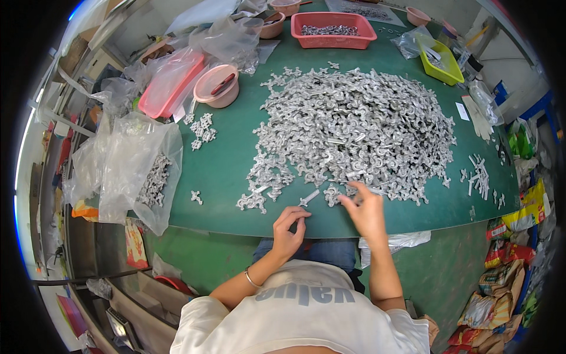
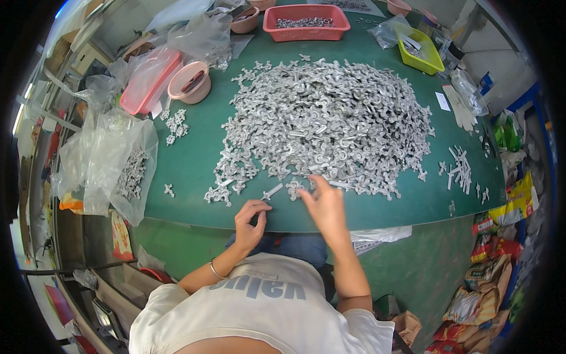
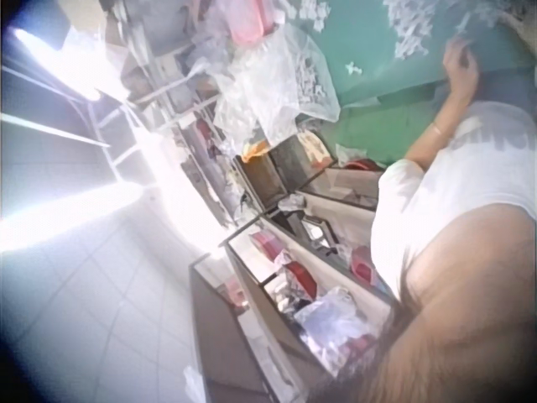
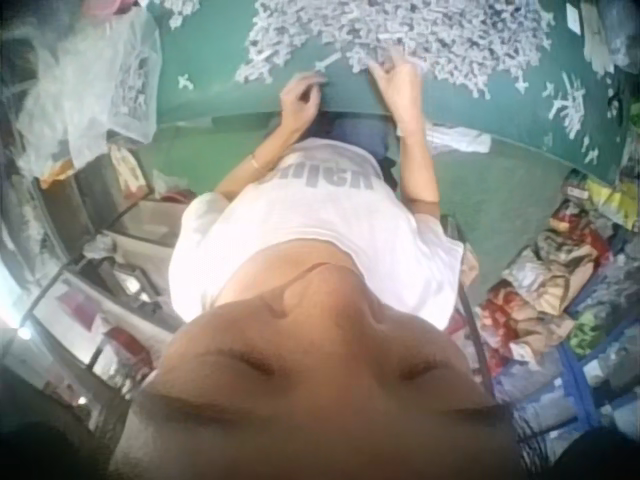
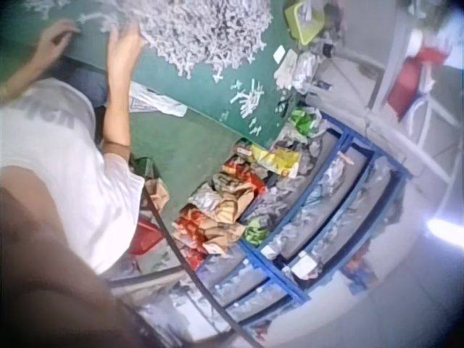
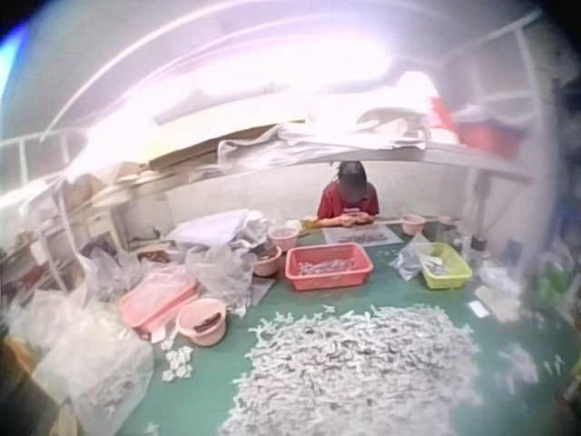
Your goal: The person picks up two small plastic pieces from a large pile on a green table, fits them together by hand, and places the completed assembly into a pink tray.
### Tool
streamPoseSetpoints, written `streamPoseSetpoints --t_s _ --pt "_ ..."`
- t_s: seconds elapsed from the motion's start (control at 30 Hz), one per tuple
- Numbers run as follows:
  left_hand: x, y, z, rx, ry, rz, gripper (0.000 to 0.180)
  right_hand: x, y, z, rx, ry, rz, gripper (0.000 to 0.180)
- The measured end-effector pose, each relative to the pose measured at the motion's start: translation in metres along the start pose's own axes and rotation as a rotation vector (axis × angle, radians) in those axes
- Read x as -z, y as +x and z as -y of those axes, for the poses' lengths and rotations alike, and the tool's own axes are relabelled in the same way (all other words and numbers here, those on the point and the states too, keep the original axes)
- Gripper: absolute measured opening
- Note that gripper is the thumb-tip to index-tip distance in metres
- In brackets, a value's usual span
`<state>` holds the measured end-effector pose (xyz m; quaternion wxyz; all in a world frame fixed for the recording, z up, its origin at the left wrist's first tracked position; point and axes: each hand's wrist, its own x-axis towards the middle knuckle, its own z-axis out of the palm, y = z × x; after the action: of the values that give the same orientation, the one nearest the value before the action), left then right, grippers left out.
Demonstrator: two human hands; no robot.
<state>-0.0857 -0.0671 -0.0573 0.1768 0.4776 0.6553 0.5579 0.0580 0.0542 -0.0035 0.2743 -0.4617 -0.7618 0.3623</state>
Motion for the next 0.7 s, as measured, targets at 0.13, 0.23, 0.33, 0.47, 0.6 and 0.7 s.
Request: streamPoseSetpoints --t_s 0.13,0.23,0.33,0.47,0.6,0.7 --pt "0.011 0.002 -0.003 0.117 -0.117 0.085 0.017 -0.031 -0.007 0.008 0.085 -0.385 0.061 0.037" --pt "0.022 0.001 0.002 0.13 -0.172 0.155 0.016 -0.035 -0.007 0.009 0.086 -0.37 0.042 0.035" --pt "0.031 0.005 0.0 0.2 -0.286 0.197 0.018 -0.035 -0.008 0.015 0.069 -0.138 -0.011 0.035" --pt "0.04 0.022 -0.028 0.372 -0.52 0.157 0.023 -0.026 -0.02 0.045 -0.108 0.421 0.211 0.038" --pt "0.057 0.043 -0.057 0.304 -0.793 0.307 0.032 -0.012 -0.034 0.08 -0.164 0.667 0.386 0.042" --pt "0.066 0.049 -0.069 0.255 -0.889 0.454 0.035 -0.008 -0.042 0.086 -0.127 0.712 0.374 0.044"
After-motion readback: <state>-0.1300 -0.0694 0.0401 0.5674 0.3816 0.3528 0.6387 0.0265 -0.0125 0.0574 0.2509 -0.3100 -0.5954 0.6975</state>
